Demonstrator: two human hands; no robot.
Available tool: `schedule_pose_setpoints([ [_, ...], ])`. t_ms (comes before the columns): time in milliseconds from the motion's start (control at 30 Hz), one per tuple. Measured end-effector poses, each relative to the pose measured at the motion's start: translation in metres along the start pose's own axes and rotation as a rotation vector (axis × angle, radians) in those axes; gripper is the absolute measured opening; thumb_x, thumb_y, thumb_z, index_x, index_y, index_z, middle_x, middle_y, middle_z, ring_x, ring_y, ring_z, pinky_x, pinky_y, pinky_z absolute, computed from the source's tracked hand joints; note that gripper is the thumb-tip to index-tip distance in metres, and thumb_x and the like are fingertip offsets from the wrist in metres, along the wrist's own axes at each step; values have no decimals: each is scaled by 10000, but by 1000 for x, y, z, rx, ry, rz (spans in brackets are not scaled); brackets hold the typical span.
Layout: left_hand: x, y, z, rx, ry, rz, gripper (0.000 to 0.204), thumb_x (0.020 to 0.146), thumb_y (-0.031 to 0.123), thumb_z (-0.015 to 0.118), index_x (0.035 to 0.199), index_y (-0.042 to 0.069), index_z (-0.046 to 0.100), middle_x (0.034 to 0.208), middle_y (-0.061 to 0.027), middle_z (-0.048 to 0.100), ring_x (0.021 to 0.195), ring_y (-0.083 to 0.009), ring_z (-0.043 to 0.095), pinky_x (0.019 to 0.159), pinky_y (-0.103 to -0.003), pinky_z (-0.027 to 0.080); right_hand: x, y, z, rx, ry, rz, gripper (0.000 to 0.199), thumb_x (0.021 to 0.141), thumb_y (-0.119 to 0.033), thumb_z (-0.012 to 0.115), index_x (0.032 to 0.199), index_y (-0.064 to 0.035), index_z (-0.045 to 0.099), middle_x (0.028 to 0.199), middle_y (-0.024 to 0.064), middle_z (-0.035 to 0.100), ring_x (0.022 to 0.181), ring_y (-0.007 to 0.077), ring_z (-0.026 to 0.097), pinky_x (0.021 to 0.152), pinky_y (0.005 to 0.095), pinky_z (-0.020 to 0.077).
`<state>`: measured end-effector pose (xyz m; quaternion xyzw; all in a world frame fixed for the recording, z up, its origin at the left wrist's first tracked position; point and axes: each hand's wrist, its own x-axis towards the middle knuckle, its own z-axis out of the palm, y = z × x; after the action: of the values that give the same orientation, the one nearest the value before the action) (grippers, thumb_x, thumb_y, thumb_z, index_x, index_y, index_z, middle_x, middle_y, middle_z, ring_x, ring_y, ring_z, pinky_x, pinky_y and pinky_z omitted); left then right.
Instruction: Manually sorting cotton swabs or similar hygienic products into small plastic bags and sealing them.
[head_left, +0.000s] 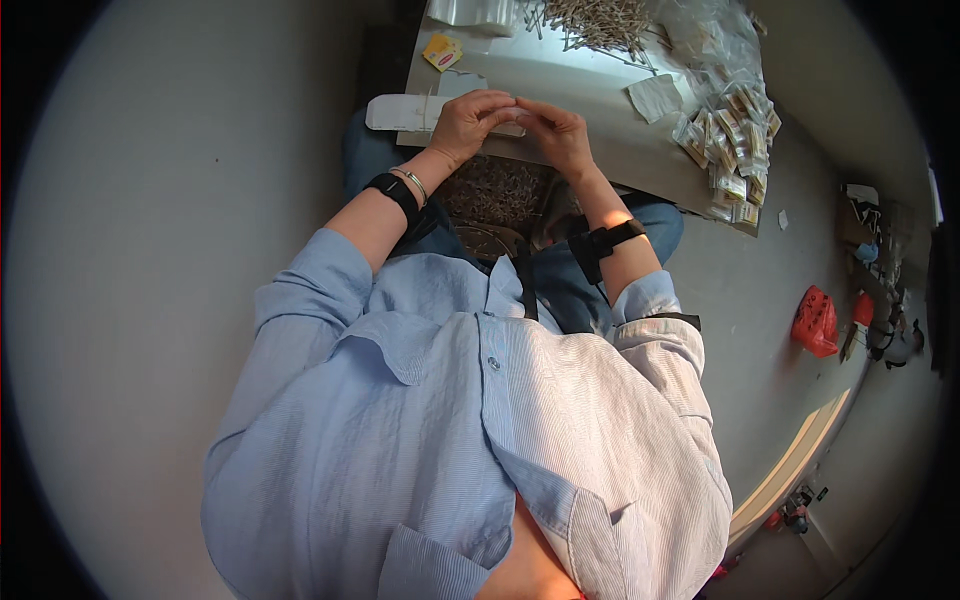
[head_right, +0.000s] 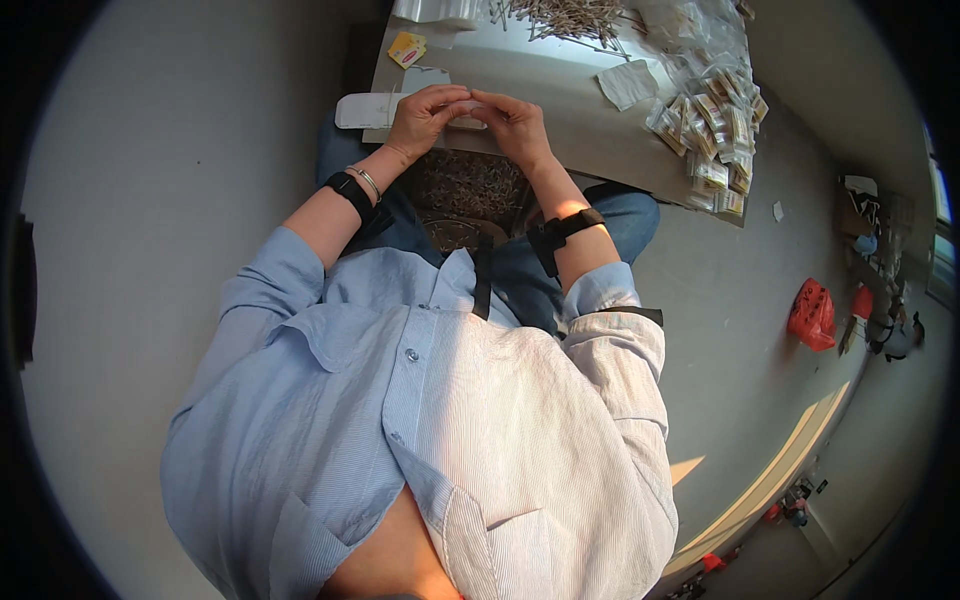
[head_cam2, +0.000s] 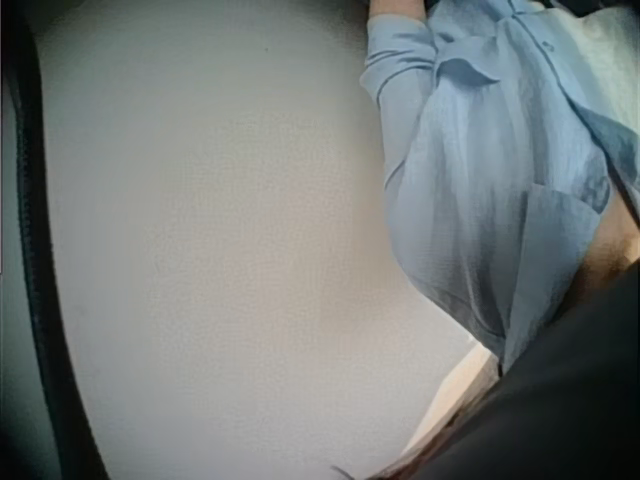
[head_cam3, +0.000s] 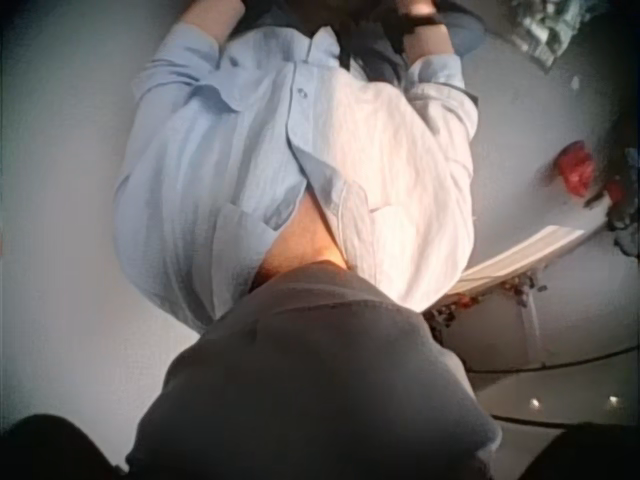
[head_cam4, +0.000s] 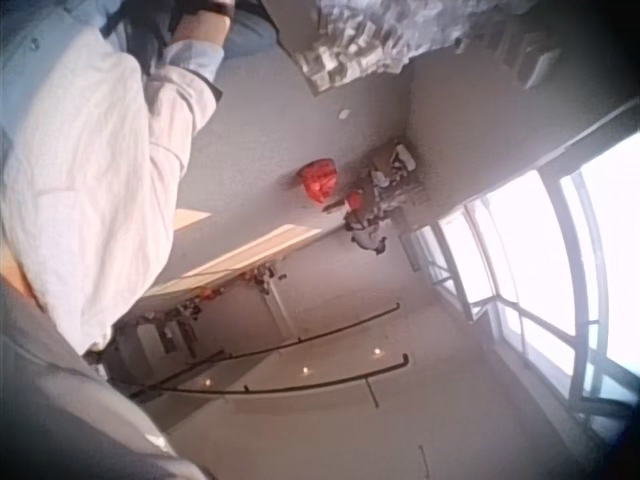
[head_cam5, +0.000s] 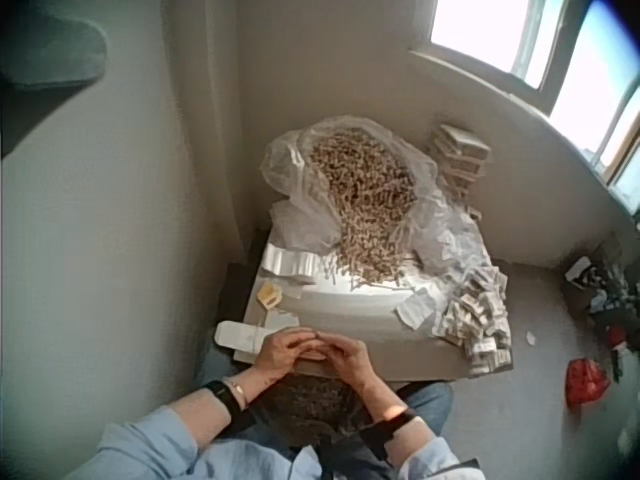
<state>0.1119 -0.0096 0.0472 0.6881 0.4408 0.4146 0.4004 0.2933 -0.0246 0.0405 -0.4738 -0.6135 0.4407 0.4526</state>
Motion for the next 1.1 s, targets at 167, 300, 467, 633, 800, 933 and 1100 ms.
schedule_pose_setpoints([
  [167, 1, 4, -7, 185, -62, 193, 200, 789, 198, 691, 961, 96, 687, 964, -69, 675, 867, -222, 646, 746, -306, 517, 5, -4, -5, -160, 48, -157, 163, 788, -79, 687, 951, -69, 698, 963, 96, 695, 835, 190, 682, 744, 284, 537],
  [300, -1, 12, -3, 280, -64, 223, 152, 793, 136, 683, 931, 74, 673, 872, -77, 668, 816, -237, 647, 691, -294, 511, -1, -12, -14, -358, 8, -270, 148, 786, -74, 674, 933, -71, 682, 932, 99, 689, 819, 261, 671, 726, 323, 539],
  [467, -2, 16, -7, 325, -57, 271, 133, 794, 128, 677, 917, 79, 658, 859, -71, 662, 800, -244, 642, 690, -303, 508, -6, -29, -11, -490, -41, -378, 267, 758, -13, 640, 1011, -96, 658, 931, 85, 655, 856, 272, 627, 740, 360, 517],
  [633, -2, 18, 2, 365, -4, 252, 178, 771, 161, 702, 922, 79, 654, 885, -64, 664, 820, -236, 646, 709, -314, 511, -6, -15, -10, -600, 3, -405, 385, 705, 65, 574, 1041, -107, 650, 917, 76, 579, 868, 290, 567, 768, 379, 492],
  [800, -2, 13, 8, 248, -23, -111, 253, 761, 207, 725, 963, 68, 662, 875, -69, 687, 804, -203, 669, 707, -290, 518, 0, -15, -7, -536, -22, -396, 353, 731, 48, 581, 1042, -105, 649, 922, 77, 585, 869, 292, 573, 764, 381, 491],
  [933, -7, 9, 8, 166, -14, -104, 233, 780, 197, 715, 966, 61, 675, 846, -76, 693, 770, -181, 673, 682, -271, 513, -1, -16, -8, -484, -67, -293, 287, 779, 0, 610, 1048, -96, 644, 995, 87, 600, 925, 287, 582, 789, 378, 489],
  [1100, -6, 9, 8, 19, -44, -196, 197, 793, 133, 705, 976, 61, 687, 834, -44, 698, 751, -84, 632, 670, -236, 497, -12, -1, -2, -196, 58, -65, 258, 792, -88, 670, 1047, -78, 638, 1026, 122, 637, 921, 279, 624, 782, 356, 497],
])
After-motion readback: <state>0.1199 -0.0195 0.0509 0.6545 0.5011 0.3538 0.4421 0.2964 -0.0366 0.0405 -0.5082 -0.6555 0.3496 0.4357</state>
